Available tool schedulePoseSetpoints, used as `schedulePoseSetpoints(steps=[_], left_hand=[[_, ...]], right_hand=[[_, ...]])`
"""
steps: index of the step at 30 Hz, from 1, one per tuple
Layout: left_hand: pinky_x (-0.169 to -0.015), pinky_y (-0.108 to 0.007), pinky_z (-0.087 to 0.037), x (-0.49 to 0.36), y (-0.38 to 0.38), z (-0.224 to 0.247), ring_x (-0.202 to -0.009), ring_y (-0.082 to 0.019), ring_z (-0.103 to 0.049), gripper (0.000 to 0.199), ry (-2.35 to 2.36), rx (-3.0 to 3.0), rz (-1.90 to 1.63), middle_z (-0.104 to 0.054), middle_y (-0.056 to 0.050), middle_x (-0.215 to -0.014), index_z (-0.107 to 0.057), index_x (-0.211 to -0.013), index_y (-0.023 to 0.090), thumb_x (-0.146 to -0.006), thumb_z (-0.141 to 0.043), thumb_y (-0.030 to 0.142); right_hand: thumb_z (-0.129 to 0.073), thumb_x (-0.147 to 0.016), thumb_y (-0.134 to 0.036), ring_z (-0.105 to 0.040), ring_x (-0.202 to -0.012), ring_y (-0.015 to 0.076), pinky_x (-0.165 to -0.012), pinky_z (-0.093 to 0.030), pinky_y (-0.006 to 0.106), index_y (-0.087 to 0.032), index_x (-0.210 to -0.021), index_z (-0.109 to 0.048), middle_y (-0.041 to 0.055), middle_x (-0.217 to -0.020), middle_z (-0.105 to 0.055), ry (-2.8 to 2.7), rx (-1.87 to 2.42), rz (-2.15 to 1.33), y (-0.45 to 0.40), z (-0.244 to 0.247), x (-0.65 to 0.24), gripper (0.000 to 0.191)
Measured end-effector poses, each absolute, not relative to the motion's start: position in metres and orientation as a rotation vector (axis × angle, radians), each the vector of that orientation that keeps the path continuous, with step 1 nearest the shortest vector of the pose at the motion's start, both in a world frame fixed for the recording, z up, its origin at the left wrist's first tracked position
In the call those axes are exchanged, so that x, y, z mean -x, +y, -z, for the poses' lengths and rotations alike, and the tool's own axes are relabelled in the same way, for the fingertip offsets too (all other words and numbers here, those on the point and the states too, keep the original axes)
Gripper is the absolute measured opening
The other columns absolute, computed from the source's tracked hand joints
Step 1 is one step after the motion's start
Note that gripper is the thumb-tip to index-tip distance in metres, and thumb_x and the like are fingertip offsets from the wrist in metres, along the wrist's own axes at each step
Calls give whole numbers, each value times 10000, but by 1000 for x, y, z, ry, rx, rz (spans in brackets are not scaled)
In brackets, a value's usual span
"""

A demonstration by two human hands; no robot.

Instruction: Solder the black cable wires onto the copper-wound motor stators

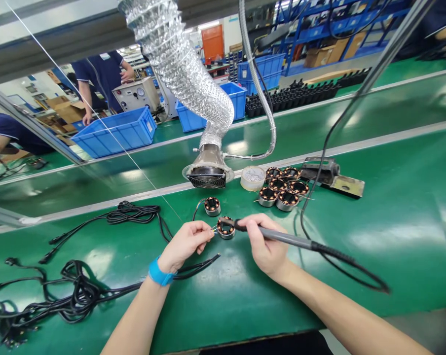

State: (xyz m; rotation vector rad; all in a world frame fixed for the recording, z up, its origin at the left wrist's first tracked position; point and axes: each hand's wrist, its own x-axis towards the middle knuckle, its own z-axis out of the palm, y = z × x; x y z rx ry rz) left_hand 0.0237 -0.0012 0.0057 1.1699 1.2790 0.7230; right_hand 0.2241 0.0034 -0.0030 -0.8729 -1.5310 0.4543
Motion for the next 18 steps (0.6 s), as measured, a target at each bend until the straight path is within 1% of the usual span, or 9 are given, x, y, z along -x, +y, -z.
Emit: schedulePoseSetpoints(steps=[2,4,8,15,18], left_hand=[[-478,-201,-310,-24,-1,-6,-479,-64,-412,297,1279,-1168,-726,-502,42,-604,-583,-745,145,-781,-698,417],[-482,-203,-312,-24,-2,-6,-477,-64,-410,304,1284,-1167,-728,-502,43,-601,-585,-745,145,-780,-698,424],[-485,-209,-313,-25,-2,-6,-471,-67,-408,316,1293,-1168,-726,-502,46,-583,-593,-746,144,-770,-701,440],[-484,-207,-310,-27,-2,-9,-474,-70,-398,322,1302,-1165,-732,-482,49,-554,-586,-735,139,-762,-698,440],[-484,-210,-308,-27,-2,-10,-468,-70,-393,326,1302,-1171,-727,-479,51,-543,-581,-732,141,-769,-691,445]], right_hand=[[-456,-952,-189,-632,-584,126,-587,-498,263,-207,-738,-644,-14,-652,-668,-1552,798,-436,1,4,-227,286],[-426,-949,-173,-624,-560,121,-584,-498,265,-209,-708,-635,-17,-627,-663,-1583,744,-434,0,6,-227,321],[-423,-935,-162,-647,-572,134,-598,-516,280,-211,-718,-639,-9,-635,-682,-1634,712,-435,-1,6,-224,310],[-428,-927,-143,-651,-566,120,-579,-516,252,-205,-717,-638,-16,-624,-683,-1655,712,-436,-1,3,-221,304],[-429,-932,-162,-644,-561,122,-575,-512,257,-208,-709,-638,-18,-626,-678,-1657,747,-432,-1,4,-221,310]])
